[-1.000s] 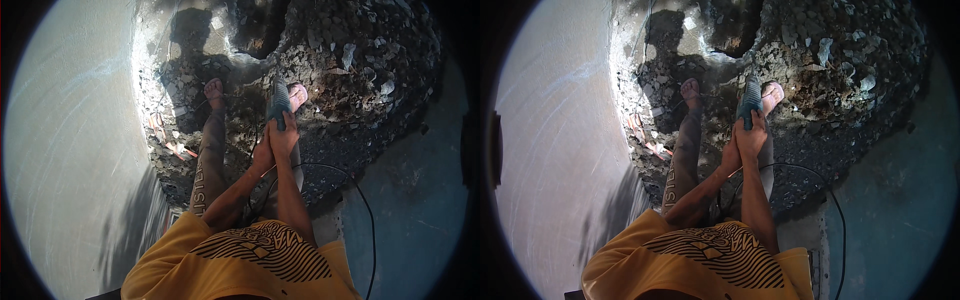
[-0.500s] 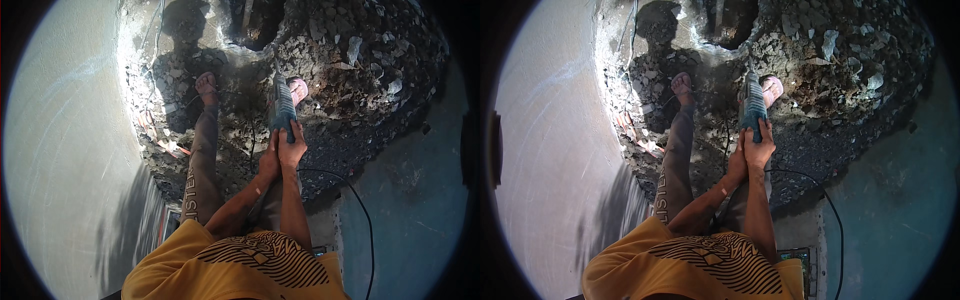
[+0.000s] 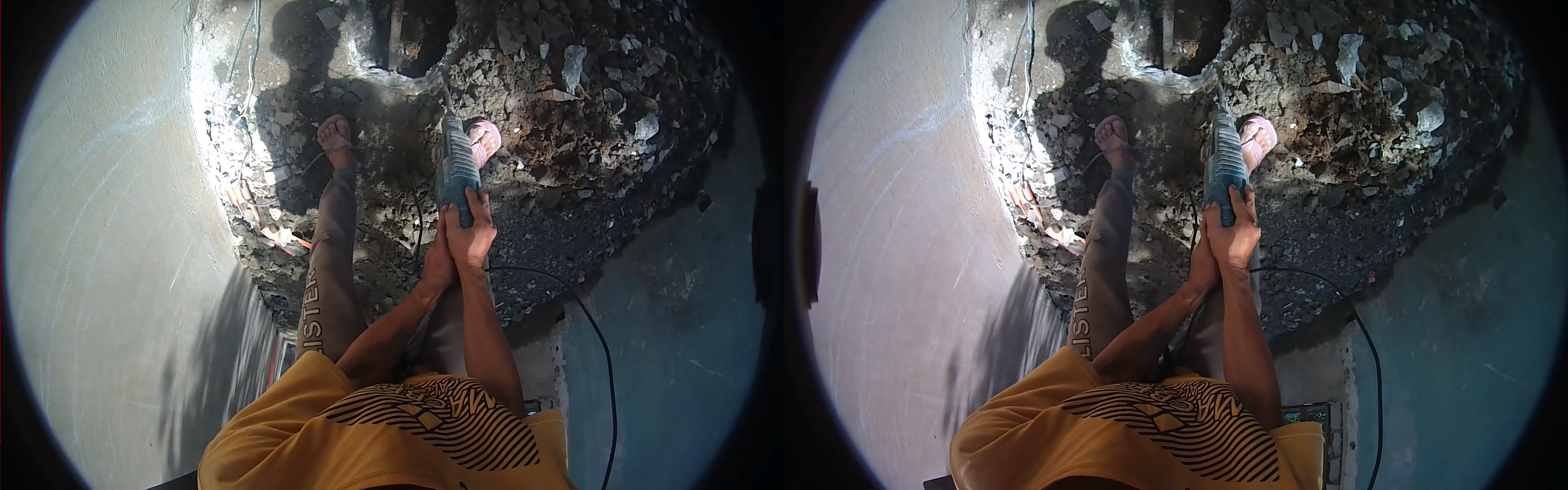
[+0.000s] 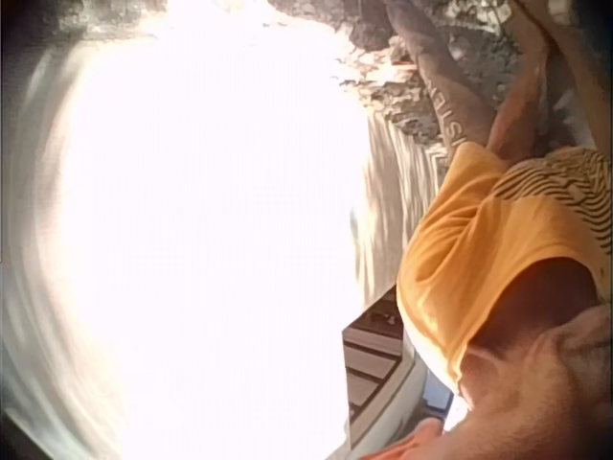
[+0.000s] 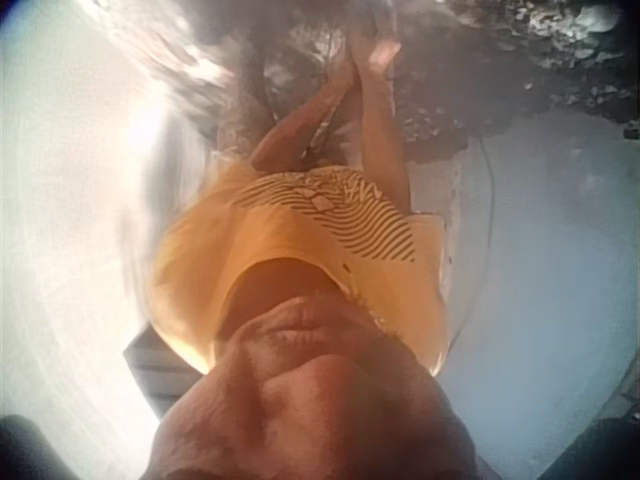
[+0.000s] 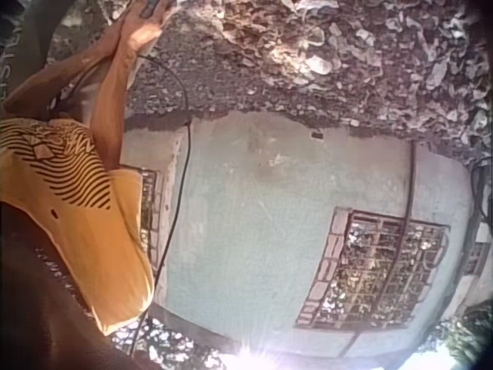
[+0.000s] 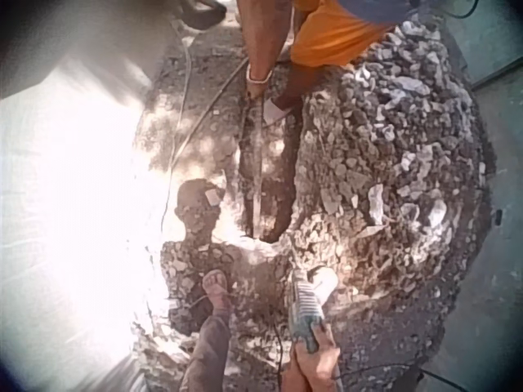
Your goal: Drilling into a concrete floor or foundation using a rotary hammer or demolition drill.
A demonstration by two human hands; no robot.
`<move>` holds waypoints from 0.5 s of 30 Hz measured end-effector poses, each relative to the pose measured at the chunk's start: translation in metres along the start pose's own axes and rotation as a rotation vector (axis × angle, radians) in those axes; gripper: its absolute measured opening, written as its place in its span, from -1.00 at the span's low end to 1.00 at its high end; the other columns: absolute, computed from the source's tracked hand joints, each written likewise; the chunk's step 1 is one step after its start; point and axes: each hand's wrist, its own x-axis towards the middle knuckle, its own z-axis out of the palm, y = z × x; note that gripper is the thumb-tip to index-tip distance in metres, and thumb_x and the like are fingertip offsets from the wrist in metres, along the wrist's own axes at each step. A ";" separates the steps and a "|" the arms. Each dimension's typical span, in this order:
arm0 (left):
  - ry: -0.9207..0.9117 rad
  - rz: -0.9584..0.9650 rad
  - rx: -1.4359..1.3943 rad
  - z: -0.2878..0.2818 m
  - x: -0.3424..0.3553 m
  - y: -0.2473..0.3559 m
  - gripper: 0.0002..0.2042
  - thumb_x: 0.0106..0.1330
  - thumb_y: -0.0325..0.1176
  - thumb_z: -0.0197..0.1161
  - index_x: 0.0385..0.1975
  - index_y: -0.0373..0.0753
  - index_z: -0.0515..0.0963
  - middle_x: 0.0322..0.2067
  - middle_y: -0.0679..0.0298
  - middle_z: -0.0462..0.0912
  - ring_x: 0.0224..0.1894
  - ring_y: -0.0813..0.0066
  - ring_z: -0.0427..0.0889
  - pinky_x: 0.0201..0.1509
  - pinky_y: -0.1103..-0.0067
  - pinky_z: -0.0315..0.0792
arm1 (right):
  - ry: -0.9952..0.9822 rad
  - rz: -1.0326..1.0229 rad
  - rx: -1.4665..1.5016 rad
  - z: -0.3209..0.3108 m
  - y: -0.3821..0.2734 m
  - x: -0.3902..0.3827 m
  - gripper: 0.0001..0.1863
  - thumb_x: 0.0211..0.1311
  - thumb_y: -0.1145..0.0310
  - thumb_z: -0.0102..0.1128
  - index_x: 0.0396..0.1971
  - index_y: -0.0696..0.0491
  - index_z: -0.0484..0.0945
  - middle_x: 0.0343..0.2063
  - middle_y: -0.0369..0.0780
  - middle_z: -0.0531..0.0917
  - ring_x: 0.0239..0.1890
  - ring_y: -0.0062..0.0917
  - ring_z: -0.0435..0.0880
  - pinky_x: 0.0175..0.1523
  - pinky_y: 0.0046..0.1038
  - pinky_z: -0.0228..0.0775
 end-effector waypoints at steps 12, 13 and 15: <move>0.015 -0.148 -0.390 0.032 0.004 -0.009 -0.16 0.35 -0.29 0.25 0.49 -0.05 -0.20 0.28 -0.01 0.35 0.15 0.15 0.54 0.16 0.38 0.45 | -0.045 -0.059 -0.019 -0.013 0.015 0.012 -0.51 0.09 0.23 0.29 0.05 0.08 0.61 0.19 0.12 0.47 0.23 -0.04 0.48 0.27 -0.23 0.39; -0.018 -0.224 -0.487 0.034 0.006 -0.010 -0.19 0.37 -0.30 0.22 0.48 -0.06 -0.19 0.28 -0.01 0.34 0.18 0.17 0.51 0.18 0.39 0.44 | -0.046 -0.057 -0.026 -0.014 0.015 0.015 -0.51 0.09 0.22 0.29 0.06 0.07 0.61 0.20 0.11 0.47 0.24 -0.05 0.48 0.27 -0.24 0.39; -0.052 -0.301 -0.582 0.038 0.008 -0.011 -0.21 0.39 -0.32 0.20 0.48 -0.06 -0.18 0.28 -0.01 0.33 0.21 0.18 0.49 0.20 0.41 0.43 | -0.046 -0.053 -0.032 -0.015 0.016 0.017 -0.50 0.09 0.22 0.29 0.06 0.07 0.61 0.20 0.10 0.46 0.24 -0.05 0.48 0.27 -0.25 0.39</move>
